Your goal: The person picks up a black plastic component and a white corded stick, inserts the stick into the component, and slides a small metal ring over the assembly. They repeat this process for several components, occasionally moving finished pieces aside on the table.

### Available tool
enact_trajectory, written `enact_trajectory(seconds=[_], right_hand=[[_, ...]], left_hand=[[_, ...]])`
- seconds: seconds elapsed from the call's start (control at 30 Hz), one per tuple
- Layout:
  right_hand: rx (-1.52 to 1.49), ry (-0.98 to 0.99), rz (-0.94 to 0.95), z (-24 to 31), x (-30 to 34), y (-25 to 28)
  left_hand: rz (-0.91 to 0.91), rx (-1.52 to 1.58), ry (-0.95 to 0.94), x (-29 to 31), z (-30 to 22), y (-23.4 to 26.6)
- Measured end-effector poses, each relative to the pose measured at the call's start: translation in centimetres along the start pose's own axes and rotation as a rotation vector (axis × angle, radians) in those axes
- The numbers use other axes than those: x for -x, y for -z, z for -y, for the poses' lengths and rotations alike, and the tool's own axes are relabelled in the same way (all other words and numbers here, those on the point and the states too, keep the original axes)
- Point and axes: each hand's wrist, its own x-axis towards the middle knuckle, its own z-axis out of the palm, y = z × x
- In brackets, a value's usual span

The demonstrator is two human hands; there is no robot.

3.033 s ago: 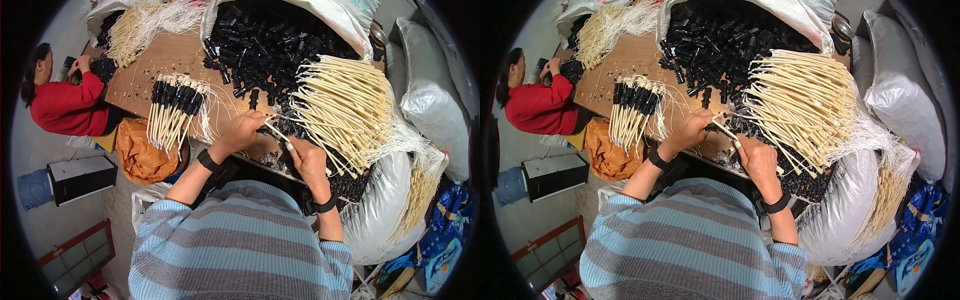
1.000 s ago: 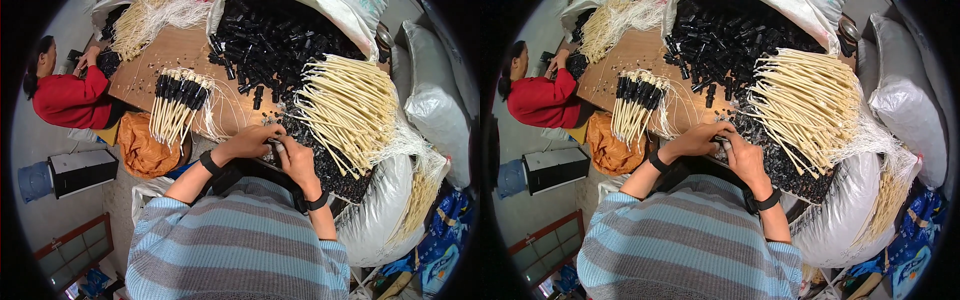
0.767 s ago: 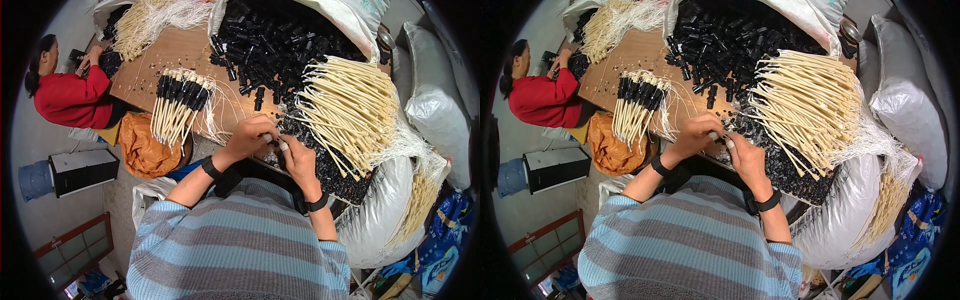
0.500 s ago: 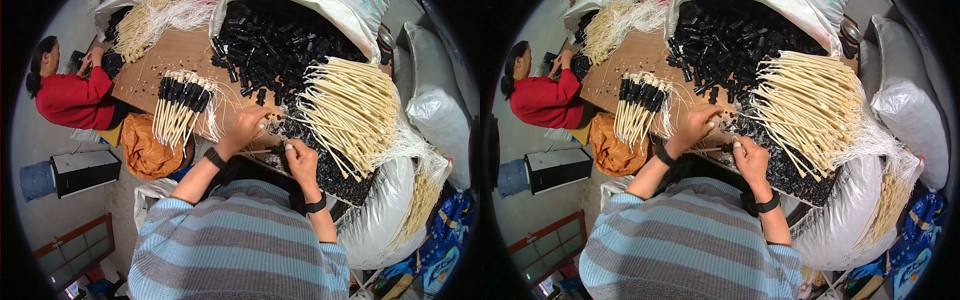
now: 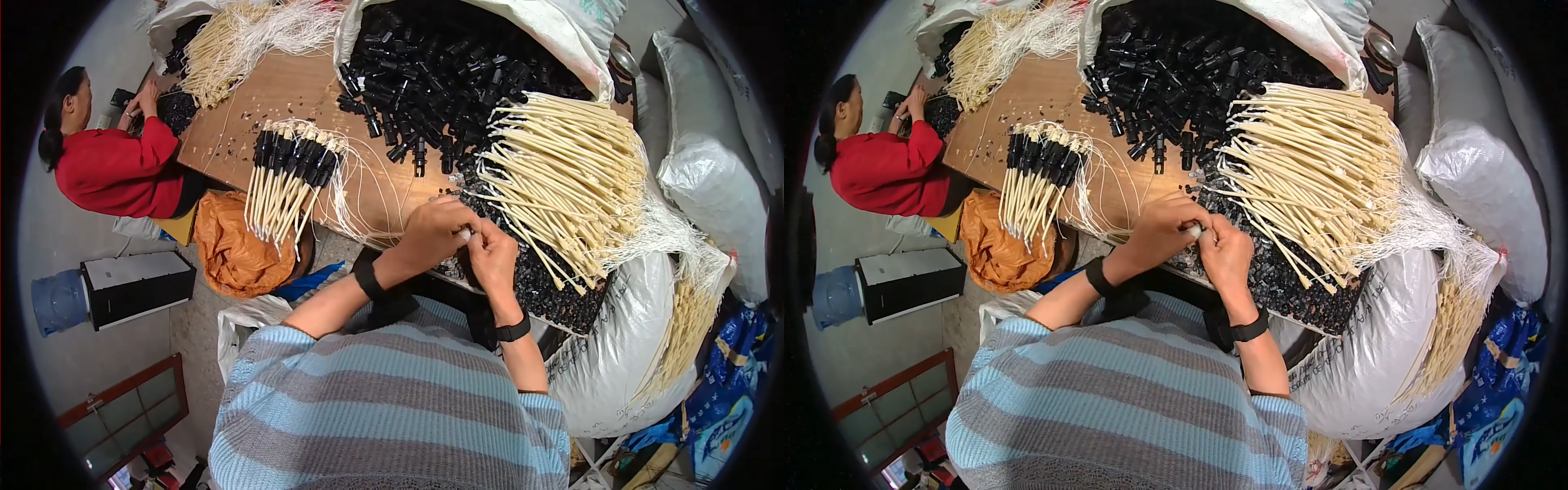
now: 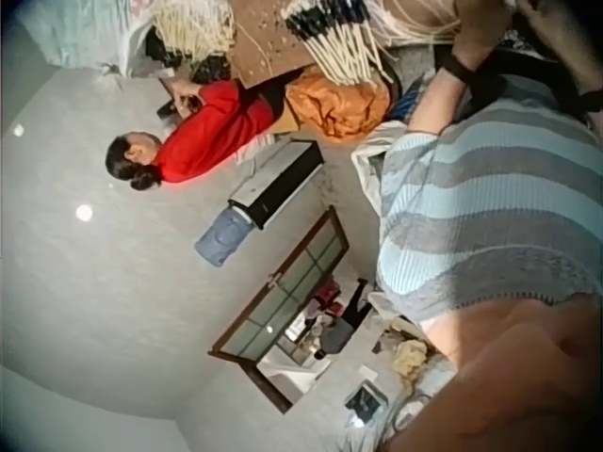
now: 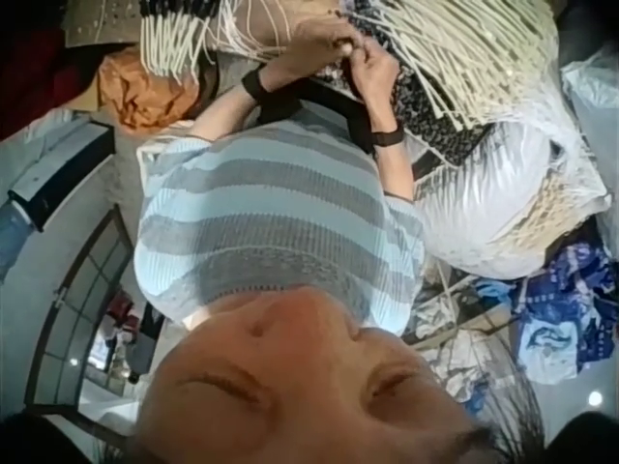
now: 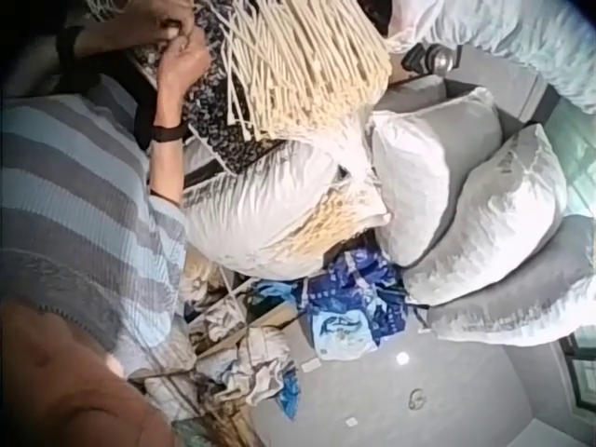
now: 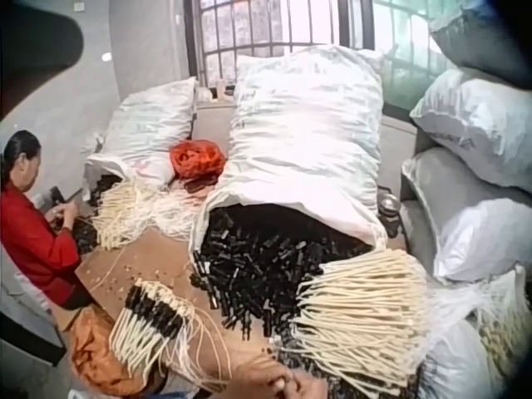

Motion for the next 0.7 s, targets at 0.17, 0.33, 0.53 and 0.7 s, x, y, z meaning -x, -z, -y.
enact_trajectory(seconds=[0.17,0.33,0.53,0.7], right_hand=[[0.221,0.128,-0.082,0.9,0.4,0.9],[0.482,0.436,-0.179,0.9,0.5,0.6],[0.405,0.453,-0.172,1.2,0.7,0.4],[-0.369,-0.076,0.026,1.8,1.1,1.2]], left_hand=[[-0.034,-0.094,0.033,0.3,0.3,0.7],[0.045,0.415,0.746,-0.3,-1.7,1.3],[-0.011,0.126,0.35,0.6,0.7,1.0],[-0.106,0.077,0.27,0.7,1.5,1.0]])
